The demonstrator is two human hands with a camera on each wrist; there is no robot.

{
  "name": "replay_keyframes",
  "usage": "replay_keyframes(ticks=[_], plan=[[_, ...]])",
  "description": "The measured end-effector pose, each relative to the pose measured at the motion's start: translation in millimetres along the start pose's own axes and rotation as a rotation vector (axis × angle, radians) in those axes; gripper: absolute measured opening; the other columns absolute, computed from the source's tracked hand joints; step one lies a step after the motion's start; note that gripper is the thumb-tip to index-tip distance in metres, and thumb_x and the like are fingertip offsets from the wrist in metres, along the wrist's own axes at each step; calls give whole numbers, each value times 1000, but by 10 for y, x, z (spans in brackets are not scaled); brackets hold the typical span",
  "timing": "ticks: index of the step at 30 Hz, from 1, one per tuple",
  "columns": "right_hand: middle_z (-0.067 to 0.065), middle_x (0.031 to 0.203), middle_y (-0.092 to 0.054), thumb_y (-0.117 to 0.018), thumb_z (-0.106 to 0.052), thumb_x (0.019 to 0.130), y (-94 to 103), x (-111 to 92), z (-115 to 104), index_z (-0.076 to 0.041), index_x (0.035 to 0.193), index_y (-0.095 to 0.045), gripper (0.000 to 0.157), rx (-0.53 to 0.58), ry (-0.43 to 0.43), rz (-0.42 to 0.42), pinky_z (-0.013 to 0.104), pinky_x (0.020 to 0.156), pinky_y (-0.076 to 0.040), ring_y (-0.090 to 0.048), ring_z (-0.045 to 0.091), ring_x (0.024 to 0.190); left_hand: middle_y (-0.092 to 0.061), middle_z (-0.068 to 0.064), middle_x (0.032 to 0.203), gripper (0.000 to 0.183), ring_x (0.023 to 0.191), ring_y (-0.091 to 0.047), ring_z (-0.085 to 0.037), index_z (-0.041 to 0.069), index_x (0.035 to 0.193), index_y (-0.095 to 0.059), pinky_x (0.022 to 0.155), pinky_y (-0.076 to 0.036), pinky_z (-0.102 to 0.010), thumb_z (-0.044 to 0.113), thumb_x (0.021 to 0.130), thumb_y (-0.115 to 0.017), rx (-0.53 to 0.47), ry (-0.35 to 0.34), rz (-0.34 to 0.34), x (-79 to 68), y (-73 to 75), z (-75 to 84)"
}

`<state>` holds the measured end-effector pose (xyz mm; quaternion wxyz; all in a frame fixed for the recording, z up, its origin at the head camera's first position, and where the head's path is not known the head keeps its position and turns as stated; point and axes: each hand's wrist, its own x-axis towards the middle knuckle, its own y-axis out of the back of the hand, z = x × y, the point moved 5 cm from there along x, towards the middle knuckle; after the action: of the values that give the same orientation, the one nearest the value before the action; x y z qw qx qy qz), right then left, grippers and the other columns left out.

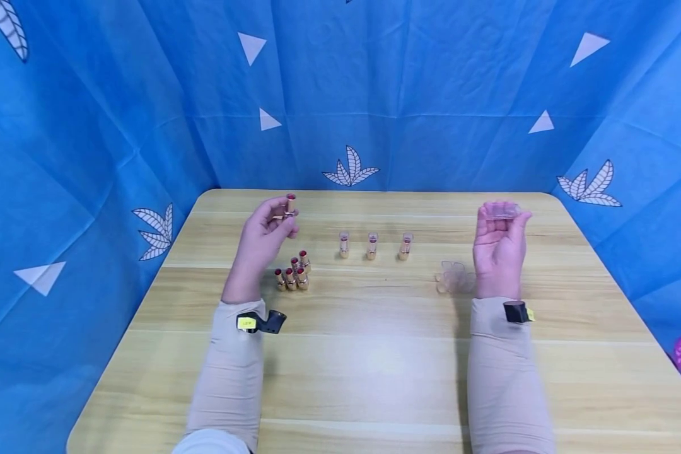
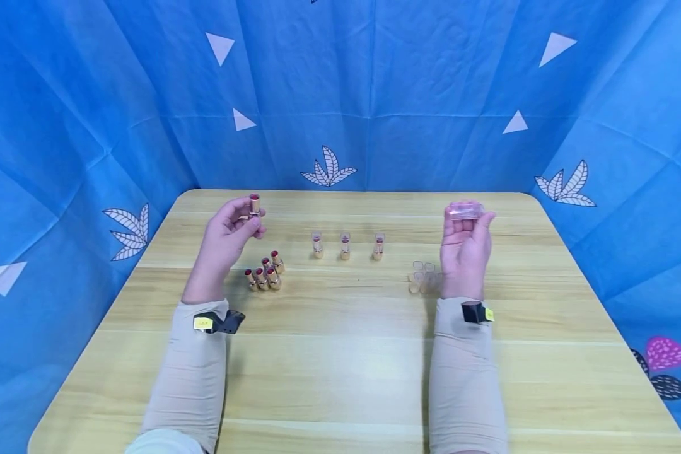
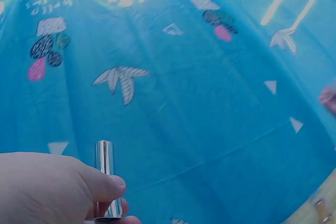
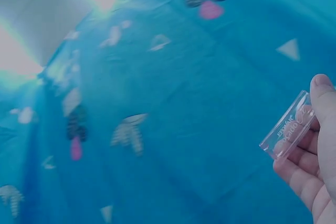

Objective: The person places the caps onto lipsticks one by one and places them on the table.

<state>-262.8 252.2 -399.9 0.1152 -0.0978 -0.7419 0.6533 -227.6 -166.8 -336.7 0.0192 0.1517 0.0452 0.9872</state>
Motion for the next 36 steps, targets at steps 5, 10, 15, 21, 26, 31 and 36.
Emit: replay_keyframes(ticks=[5, 10, 15, 21, 26, 31, 36], plan=[[20, 106, -55, -51, -35, 84, -184, -130, 324, 2, 109, -52, 45, -85, -40, -48, 38, 92, -40, -55, 31, 99, -54, -16, 106, 43, 82, -57, -27, 4, 124, -43, 71, -51, -33, 0, 84, -57, 4, -5, -14, -5, -181, 104], [19, 104, -55, -51, -34, 85, -338, -269, 601, 3, 107, -51, 44, -155, -85, -156, 38, 94, -37, -55, 31, 97, -54, -13, 103, 40, 83, -56, -26, 2, 120, -44, 70, -51, -32, 1, 83, -59, 23, -8, -35, -35, -322, 184], [18, 100, -58, -50, -33, 86, -472, -422, 812, 3, 105, -53, 41, -209, -120, -227, 39, 94, -36, -55, 30, 99, -56, -7, 103, 39, 83, -54, -24, 8, 118, -45, 67, -50, -28, 8, 83, -62, 90, -21, -65, -64, -443, 252], [19, 98, -58, -49, -32, 87, -566, -553, 998, 3, 103, -55, 39, -257, -141, -306, 40, 93, -37, -56, 30, 98, -57, -5, 100, 33, 83, -55, -22, 5, 112, -49, 68, -49, -29, 9, 82, -62, 126, -45, -106, -93, -579, 270], [17, 99, -58, -47, -31, 89, -593, -614, 1102, 3, 104, -55, 38, -293, -162, -351, 40, 93, -37, -56, 29, 97, -60, -3, 97, 27, 82, -56, -20, 8, 106, -52, 67, -49, -29, 10, 82, -63, 165, -42, -142, -122, -706, 283], [17, 100, -57, -46, -31, 90, -611, -667, 1146, 3, 106, -54, 39, -334, -161, -360, 40, 93, -37, -56, 28, 98, -61, -3, 95, 24, 79, -57, -18, 9, 104, -53, 64, -50, -29, 10, 82, -63, 191, -58, -182, -152, -821, 302], [17, 101, -58, -47, -29, 90, -648, -724, 1200, 2, 104, -55, 35, -353, -166, -395, 43, 95, -34, -55, 30, 100, -60, -3, 92, 24, 76, -56, -18, 11, 103, -54, 61, -50, -29, 12, 81, -64, 228, -81, -202, -165, -908, 278]])
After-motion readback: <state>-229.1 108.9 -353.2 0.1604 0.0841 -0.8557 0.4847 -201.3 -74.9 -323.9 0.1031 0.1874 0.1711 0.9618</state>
